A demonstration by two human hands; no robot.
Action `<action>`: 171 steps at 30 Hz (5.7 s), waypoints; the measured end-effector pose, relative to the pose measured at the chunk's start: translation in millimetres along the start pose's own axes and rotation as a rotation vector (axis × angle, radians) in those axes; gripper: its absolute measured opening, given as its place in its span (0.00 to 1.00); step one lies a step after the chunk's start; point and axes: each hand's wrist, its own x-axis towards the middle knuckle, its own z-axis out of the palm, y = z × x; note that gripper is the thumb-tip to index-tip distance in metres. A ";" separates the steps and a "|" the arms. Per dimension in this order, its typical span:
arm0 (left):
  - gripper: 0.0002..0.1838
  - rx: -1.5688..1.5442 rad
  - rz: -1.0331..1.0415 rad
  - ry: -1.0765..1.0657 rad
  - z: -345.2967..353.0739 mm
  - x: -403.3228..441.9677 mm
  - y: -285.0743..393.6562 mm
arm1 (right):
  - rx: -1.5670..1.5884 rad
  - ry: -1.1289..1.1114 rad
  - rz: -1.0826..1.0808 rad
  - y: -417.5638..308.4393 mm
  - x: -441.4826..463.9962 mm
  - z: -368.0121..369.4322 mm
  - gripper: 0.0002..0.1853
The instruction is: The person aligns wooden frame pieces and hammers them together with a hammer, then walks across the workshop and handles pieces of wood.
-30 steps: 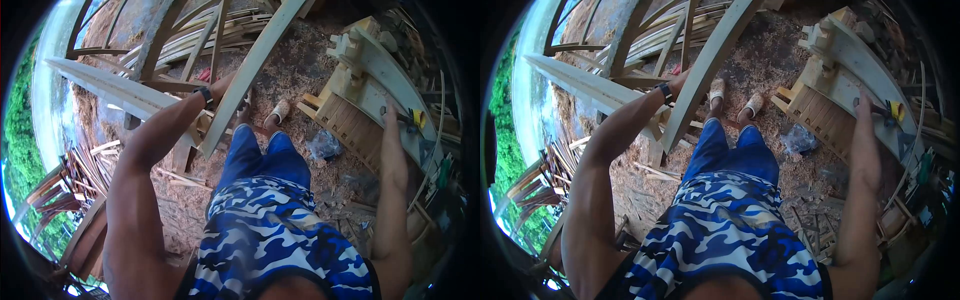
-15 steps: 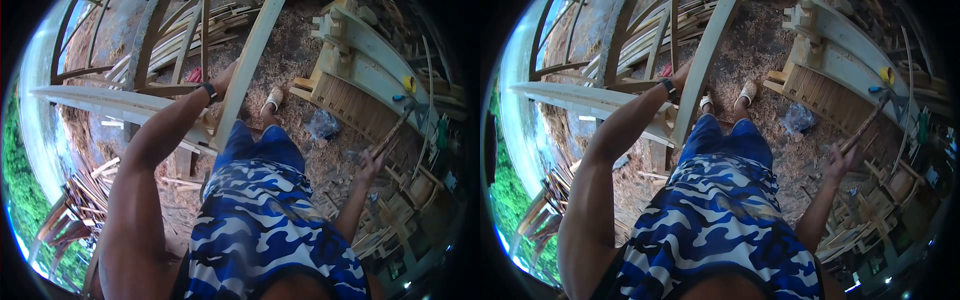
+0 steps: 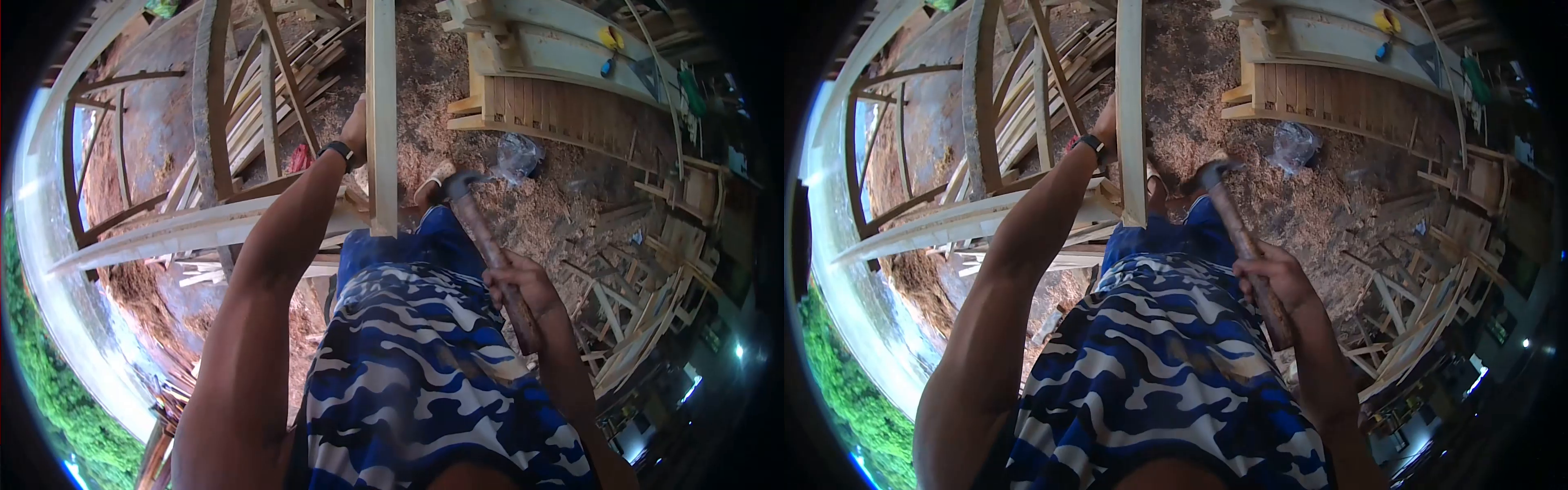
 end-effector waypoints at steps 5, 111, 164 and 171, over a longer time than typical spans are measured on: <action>0.27 0.070 0.084 0.043 -0.9 4.2 -0.9 | 0.176 0.079 -0.022 25.7 -21.6 18.8 0.16; 0.38 0.929 0.200 1.012 93.0 -126.5 -55.9 | -0.280 -0.211 -0.518 -582.0 378.3 92.3 0.20; 0.34 0.895 0.182 1.332 132.8 -130.1 -32.8 | -0.536 -0.288 -0.094 -538.4 324.9 67.5 0.14; 0.28 0.659 0.488 1.918 92.0 -201.7 -72.1 | -0.714 -0.230 0.407 -442.6 262.9 43.1 0.14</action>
